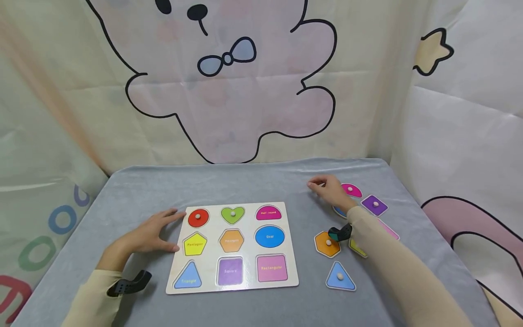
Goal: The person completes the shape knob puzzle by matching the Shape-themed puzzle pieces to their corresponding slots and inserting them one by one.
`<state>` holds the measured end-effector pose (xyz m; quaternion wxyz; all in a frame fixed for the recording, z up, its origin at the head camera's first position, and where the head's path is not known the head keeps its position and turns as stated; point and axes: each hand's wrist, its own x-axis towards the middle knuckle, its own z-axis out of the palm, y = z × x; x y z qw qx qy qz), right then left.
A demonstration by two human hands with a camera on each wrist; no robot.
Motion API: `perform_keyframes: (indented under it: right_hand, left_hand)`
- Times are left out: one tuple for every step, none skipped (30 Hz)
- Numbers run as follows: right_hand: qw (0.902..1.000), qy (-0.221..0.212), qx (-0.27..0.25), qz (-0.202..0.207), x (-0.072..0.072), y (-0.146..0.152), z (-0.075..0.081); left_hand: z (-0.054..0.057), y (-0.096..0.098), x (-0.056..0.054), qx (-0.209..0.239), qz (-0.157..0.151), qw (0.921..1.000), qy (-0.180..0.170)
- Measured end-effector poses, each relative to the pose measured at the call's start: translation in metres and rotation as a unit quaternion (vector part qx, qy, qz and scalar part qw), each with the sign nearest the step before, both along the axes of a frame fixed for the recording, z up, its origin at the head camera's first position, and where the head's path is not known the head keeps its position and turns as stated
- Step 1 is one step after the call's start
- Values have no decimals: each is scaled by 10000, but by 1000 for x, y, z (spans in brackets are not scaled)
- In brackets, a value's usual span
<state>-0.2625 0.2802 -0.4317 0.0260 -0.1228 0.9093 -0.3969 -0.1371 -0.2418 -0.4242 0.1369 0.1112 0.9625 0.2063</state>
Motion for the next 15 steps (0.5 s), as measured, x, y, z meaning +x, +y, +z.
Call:
perform_keyframes:
  right_hand:
    - [10000, -21, 42, -12, 1, 3, 1]
    - [10000, -58, 74, -28, 1, 6, 2]
    - [9999, -67, 70, -29, 2, 8, 4]
    - [9999, -83, 75, -41, 2, 10, 5]
    - [9999, -90, 76, -55, 3, 13, 7]
    - [9998, -136, 88, -80, 4, 15, 8]
    - [9997, -161, 120, -104, 4, 18, 9]
    - [9997, -173, 147, -129, 4, 21, 10]
    - [9997, -125, 158, -128, 4, 24, 11]
    - [9996, -111, 209, -161, 4, 27, 12]
    - [9995, -70, 259, -186, 3, 31, 12]
    - [9993, -35, 289, -216, 3, 35, 13]
    - [9993, 52, 301, -236, 2, 39, 13]
    - [9991, 119, 310, -261, 1, 43, 14]
    - [9989, 161, 333, -287, 1, 47, 15]
  left_hand:
    - [1, 0, 0, 6, -1, 10000, -4]
    - [1, 1, -1, 7, -2, 10000, -6]
    - [2, 2, -1, 15, -4, 10000, -1]
    - [2, 2, -1, 18, -7, 10000, 2]
    - [3, 2, -1, 13, -23, 10000, 9]
    - [3, 2, -1, 10, -33, 10000, 9]
    - [3, 3, 0, -6, -56, 10000, 19]
    - [4, 3, 0, -23, -64, 10000, 17]
    - [4, 3, 0, -27, -63, 10000, 13]
    - [4, 2, 0, -37, -68, 10000, 14]
    - [3, 2, 1, -35, -61, 10000, 8]
    - [3, 2, 1, -31, -47, 10000, -2]
    - [3, 2, 1, -32, -33, 10000, -4]
    - [3, 2, 2, -23, -8, 10000, -21]
    - [2, 1, 2, -6, 9, 10000, -28]
